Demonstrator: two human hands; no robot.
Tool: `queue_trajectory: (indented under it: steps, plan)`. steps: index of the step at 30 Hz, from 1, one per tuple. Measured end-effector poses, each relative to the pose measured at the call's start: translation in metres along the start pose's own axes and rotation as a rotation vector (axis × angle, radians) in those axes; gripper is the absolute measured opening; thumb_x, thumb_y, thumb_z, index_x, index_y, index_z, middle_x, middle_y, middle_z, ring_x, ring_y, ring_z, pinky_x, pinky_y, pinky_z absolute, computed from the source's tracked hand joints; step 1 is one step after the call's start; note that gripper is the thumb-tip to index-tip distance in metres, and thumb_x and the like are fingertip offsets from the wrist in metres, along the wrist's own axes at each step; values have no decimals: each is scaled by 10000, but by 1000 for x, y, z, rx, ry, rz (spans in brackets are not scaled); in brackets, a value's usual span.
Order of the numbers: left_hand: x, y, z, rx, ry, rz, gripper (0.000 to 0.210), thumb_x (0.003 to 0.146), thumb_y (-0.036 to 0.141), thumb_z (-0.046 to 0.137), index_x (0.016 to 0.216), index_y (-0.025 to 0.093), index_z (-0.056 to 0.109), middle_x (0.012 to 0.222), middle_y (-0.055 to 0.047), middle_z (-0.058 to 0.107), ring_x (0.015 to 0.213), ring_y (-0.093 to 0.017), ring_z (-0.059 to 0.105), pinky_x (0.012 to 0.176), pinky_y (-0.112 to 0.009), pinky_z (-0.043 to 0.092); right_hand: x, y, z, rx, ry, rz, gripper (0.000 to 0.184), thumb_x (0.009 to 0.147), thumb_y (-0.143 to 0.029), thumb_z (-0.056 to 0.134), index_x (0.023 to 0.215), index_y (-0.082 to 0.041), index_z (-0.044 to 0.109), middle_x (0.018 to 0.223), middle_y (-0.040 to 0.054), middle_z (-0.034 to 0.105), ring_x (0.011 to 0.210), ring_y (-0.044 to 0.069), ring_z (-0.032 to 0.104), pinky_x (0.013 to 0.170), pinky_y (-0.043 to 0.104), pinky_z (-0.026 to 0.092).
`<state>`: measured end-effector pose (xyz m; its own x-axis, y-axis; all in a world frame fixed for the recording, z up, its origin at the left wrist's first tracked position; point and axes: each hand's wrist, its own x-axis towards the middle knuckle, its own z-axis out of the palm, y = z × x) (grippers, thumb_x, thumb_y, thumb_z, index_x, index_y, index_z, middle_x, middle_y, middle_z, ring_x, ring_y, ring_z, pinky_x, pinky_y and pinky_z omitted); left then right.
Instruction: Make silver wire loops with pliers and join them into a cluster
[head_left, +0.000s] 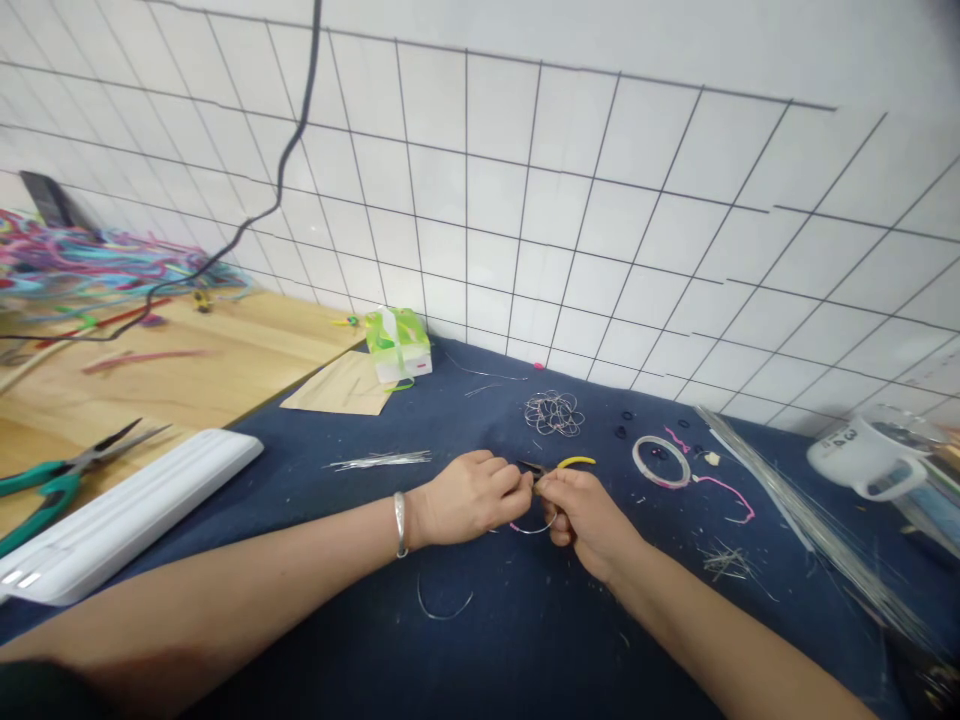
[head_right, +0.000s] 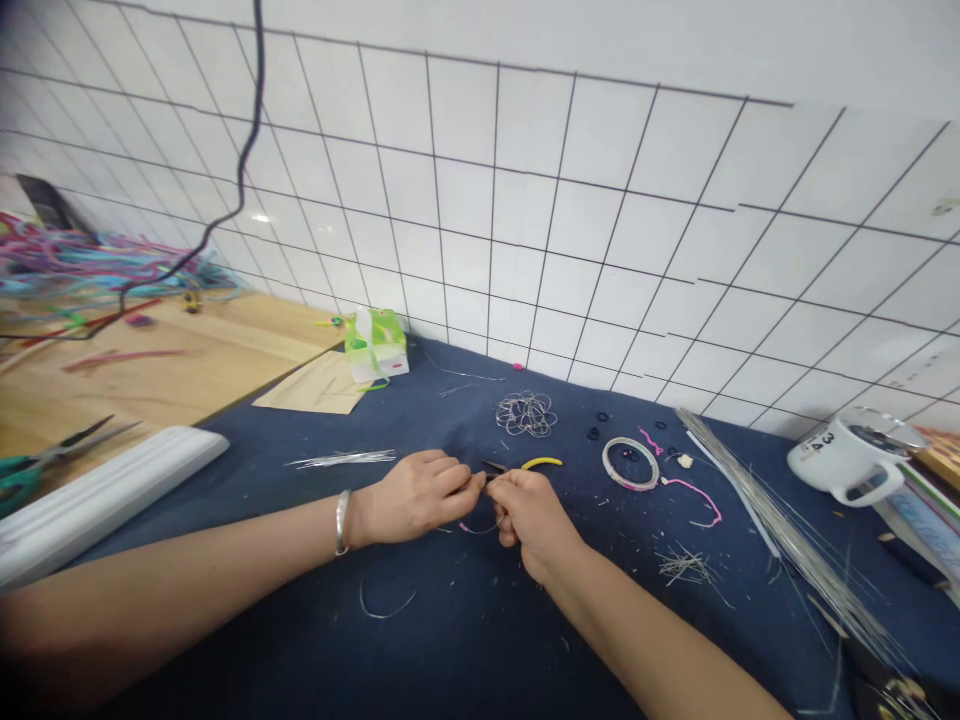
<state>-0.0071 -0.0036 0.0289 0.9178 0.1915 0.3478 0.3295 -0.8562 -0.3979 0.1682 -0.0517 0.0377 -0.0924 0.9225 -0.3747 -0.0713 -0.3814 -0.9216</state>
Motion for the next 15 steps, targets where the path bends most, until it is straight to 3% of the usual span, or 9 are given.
queue_trajectory:
  steps: [9,12,15]
  plan:
    - [-2,-1,4,-78,10,-9,220,874,158,389,1060,136,503,809,-56,582,670,-154,532,600,-303,419,-1,-3,1,72,-35,33,141,667,-227,538,618,-174,417,496,-73,381,399,28,270,379,173,174]
    - [-2,-2,10,-269,25,-123,223,882,178,383,1052,152,524,795,-49,589,685,-147,544,619,-287,427,1,-4,-2,72,-44,20,135,668,-222,549,634,-173,428,495,-76,379,397,27,266,381,175,177]
    - [0,-2,16,-621,76,-317,212,892,203,373,977,169,564,806,-33,596,733,-129,561,648,-250,440,3,-3,-5,68,-49,7,116,665,-216,559,668,-171,452,492,-81,378,392,27,260,378,175,180]
